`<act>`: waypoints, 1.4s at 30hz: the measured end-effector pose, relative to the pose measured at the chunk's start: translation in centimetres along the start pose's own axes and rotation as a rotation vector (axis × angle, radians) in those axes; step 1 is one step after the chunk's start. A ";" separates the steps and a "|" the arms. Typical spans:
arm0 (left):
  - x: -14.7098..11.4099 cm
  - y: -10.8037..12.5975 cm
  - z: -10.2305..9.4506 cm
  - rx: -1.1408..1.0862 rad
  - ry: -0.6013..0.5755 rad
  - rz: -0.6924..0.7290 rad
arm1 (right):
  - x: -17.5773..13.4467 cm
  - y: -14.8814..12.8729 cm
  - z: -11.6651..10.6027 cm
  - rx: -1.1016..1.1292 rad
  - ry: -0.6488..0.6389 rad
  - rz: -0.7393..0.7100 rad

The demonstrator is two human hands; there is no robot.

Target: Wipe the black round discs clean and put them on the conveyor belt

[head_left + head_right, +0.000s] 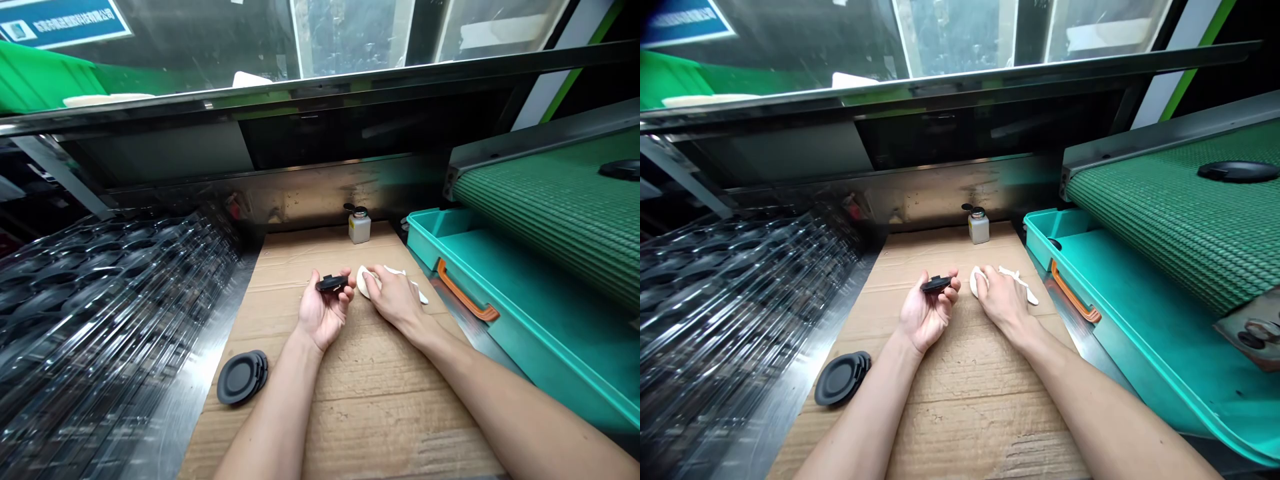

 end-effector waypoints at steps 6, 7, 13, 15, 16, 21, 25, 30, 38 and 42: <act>0.8 -0.5 -0.8 0.335 0.069 0.222 | 0.7 0.5 -0.7 0.219 -0.006 0.084; 0.9 -0.7 -1.0 0.423 0.101 0.306 | 0.6 0.4 -0.7 0.311 -0.032 0.095; 1.6 -2.7 -1.9 0.595 0.096 0.518 | -0.9 -0.9 0.0 0.371 -0.135 -0.058; 1.3 -2.7 -1.7 0.617 0.100 0.528 | -0.5 -0.2 0.0 0.252 -0.048 -0.005; 0.9 -2.6 -1.4 0.643 0.099 0.521 | -0.2 0.3 0.0 0.212 -0.022 0.035; -5.1 0.8 1.3 1.096 0.020 0.605 | 0.3 0.5 0.3 0.189 -0.011 -0.005; -12.9 5.9 0.4 1.254 0.026 0.633 | -1.1 -0.8 0.9 0.127 -0.065 -0.086; -18.6 13.1 -4.0 1.444 0.307 0.612 | -1.1 -1.2 1.1 0.074 -0.070 -0.065; -17.6 14.1 -6.3 1.842 0.183 0.421 | -1.1 -0.9 0.9 0.089 -0.074 -0.072; -16.3 13.7 -5.6 2.030 0.074 0.498 | -1.1 -0.9 0.8 0.094 -0.093 -0.056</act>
Point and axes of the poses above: each hand's wrist, its own x-axis towards the middle knuckle, its own z-axis out of the palm, y = z × x, the point moved 4 cm from there along x, towards the middle knuckle, and after that the axes turned 15 degrees about z, right-handed, at the moved point
